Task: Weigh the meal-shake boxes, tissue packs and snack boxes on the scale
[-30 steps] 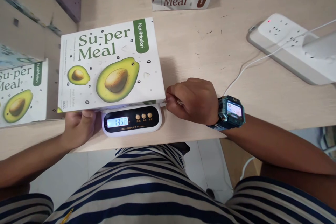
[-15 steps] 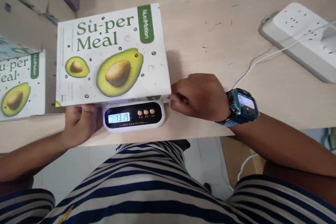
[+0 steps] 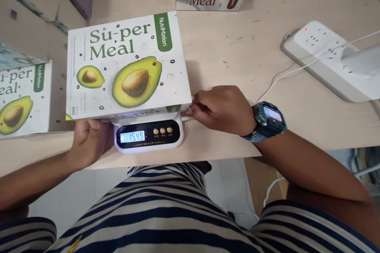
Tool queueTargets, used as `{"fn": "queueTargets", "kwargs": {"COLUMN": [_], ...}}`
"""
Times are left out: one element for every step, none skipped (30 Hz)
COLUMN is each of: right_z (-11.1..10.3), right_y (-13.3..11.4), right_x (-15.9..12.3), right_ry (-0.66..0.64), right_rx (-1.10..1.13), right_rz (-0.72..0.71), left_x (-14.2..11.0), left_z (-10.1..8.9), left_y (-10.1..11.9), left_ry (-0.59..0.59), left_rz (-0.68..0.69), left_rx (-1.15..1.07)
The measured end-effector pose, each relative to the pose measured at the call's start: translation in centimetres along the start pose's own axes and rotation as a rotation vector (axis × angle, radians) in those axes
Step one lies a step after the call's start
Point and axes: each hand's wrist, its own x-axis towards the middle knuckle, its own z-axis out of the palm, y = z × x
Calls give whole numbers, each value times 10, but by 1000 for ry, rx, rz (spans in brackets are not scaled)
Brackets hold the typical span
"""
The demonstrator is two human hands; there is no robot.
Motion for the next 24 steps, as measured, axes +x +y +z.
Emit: {"fn": "queueTargets", "kwargs": {"right_z": [3,5,7,7,7,6,4,3,2,1,0,0,1,1,1,1,0,-2,-3,-5,-7,-8,-9,-9], "right_y": [3,5,7,8,8,9,9,10,11,12,14,17,20,24,27,30,32,33,34,33,32,30,28,27], "right_x": [1,3,4,5,6,7,8,9,9,10,11,12,13,14,15,17,19,22,24,27,31,34,37,41], "right_ry": [-6,-6,-2,3,9,17,26,36,50,64,80,97,119,149,182,217,255,293,331,363,389,399,391,366], "right_rx": [-9,-22,-40,-62,-83,-98,-103,-97,-84,-67,-47,-28,-11,5,25,56,105,174,263,366,480,603,720,821], "right_rz": [38,68,91,110,129,148,168,191,218,245,270,288,299,305,306,306,311,320,328,333,337,344,355,367], "left_x": [0,1,1,1,1,2,2,2,3,4,5,6,7,9,11,13,15,16,18,21,24,27,32,37], "left_z": [1,1,2,2,3,4,4,4,5,4,4,3,2,1,0,0,-1,-1,-1,-1,-2,-3,-5,-8], "left_y": [1,1,1,1,1,1,0,0,-1,-2,-3,-4,-4,-5,-5,-5,-5,-5,-5,-5,-5,-5,-4,-3], "left_ry": [-15,-26,-30,-33,-38,-42,-48,-55,-57,-52,-52,-55,-62,-68,-78,-81,-76,-67,-61,-52,-42,-21,13,71], "left_rz": [8,16,22,29,33,35,34,30,22,12,7,12,21,34,48,58,63,68,74,90,106,122,131,130], "left_rx": [-17,-32,-44,-55,-65,-75,-83,-89,-95,-97,-95,-89,-78,-62,-39,-18,-3,7,9,4,-5,-13,-16,-22]}}
